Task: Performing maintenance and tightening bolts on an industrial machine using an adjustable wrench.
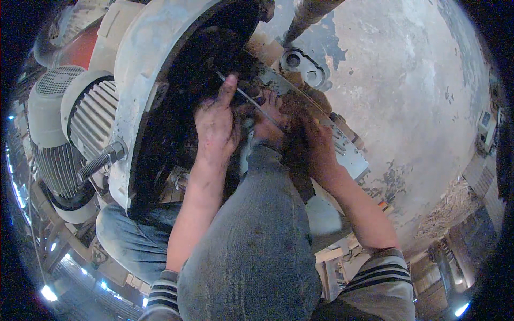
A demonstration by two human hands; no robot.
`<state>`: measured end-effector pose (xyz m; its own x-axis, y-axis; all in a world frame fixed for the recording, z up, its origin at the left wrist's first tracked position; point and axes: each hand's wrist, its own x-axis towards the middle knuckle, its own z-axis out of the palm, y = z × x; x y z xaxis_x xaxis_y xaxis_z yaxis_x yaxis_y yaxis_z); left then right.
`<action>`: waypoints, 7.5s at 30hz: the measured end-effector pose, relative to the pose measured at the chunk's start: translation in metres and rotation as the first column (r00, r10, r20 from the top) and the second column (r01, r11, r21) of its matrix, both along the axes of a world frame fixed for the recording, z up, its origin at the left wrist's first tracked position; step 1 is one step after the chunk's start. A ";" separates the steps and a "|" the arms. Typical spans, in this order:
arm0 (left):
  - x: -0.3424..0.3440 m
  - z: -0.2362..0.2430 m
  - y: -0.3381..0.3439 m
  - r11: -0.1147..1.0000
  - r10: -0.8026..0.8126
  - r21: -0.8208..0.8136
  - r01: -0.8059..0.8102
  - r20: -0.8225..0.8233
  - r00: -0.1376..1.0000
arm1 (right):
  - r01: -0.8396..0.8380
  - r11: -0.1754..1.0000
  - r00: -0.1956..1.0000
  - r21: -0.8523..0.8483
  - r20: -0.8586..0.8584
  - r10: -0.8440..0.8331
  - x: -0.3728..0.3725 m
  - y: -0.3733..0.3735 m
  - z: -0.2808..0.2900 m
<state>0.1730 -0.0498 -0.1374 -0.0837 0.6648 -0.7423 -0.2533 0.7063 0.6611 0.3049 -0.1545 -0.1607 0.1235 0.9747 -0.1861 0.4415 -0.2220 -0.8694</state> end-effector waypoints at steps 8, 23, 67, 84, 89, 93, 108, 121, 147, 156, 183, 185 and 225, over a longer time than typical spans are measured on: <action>0.000 -0.007 0.001 0.999 0.033 -0.033 -0.031 0.070 0.997 | 0.062 0.952 0.921 -0.298 -0.350 -0.169 0.008 -0.002 -0.006; -0.035 -0.075 -0.033 0.930 0.230 -0.367 -0.017 0.545 0.806 | 0.285 0.905 0.955 0.317 -0.015 -0.295 0.016 0.010 -0.008; -0.053 0.082 -0.056 0.815 -0.031 0.550 0.184 -0.275 0.961 | 0.177 0.799 0.305 -0.575 -0.740 -0.600 -0.057 0.106 -0.025; -0.002 0.071 0.019 0.190 0.138 0.103 0.976 -0.987 0.078 | 0.400 0.913 0.821 -0.084 -0.409 -0.398 -0.042 0.101 -0.019; 0.012 0.042 0.018 0.237 -0.093 0.097 0.967 -0.988 0.122 | 0.440 0.607 0.898 0.662 -0.322 -0.300 0.005 0.124 0.060; 0.007 0.027 0.013 0.166 -0.061 0.133 0.977 -0.988 0.144 | 0.379 0.701 0.923 0.604 -0.200 -0.328 0.010 0.151 0.074; -0.086 0.084 -0.046 -0.075 -0.744 -0.321 0.944 -0.612 -0.268 | 0.367 0.930 0.918 -0.036 -0.150 -0.368 0.034 0.151 -0.133; -0.091 0.085 -0.040 0.015 -0.757 -0.381 0.925 -0.608 -0.239 | 0.208 0.856 0.887 0.474 0.276 -0.369 -0.010 0.114 -0.128; -0.112 -0.050 -0.061 0.912 0.266 -0.360 -0.197 0.153 0.952 | -0.166 0.899 0.834 -0.404 0.430 0.347 -0.073 0.042 -0.058; -0.124 -0.017 -0.069 0.867 0.422 -0.339 -0.365 0.109 0.900 | 0.112 0.961 0.879 -0.251 -0.427 -0.214 -0.055 0.062 -0.038; 0.003 0.140 0.063 0.168 -0.034 0.076 0.983 -0.996 0.083 | 0.368 0.698 0.929 0.614 -0.272 -0.250 -0.008 0.144 0.119; 0.002 0.146 0.059 0.435 -0.304 0.174 0.884 -0.895 0.325 | 0.235 0.822 0.968 0.519 -0.204 -0.148 0.000 0.157 0.130; -0.146 0.066 -0.121 0.921 -0.206 0.078 0.382 -0.735 0.646 | 0.519 0.649 0.707 0.556 0.147 -0.691 0.033 0.235 -0.004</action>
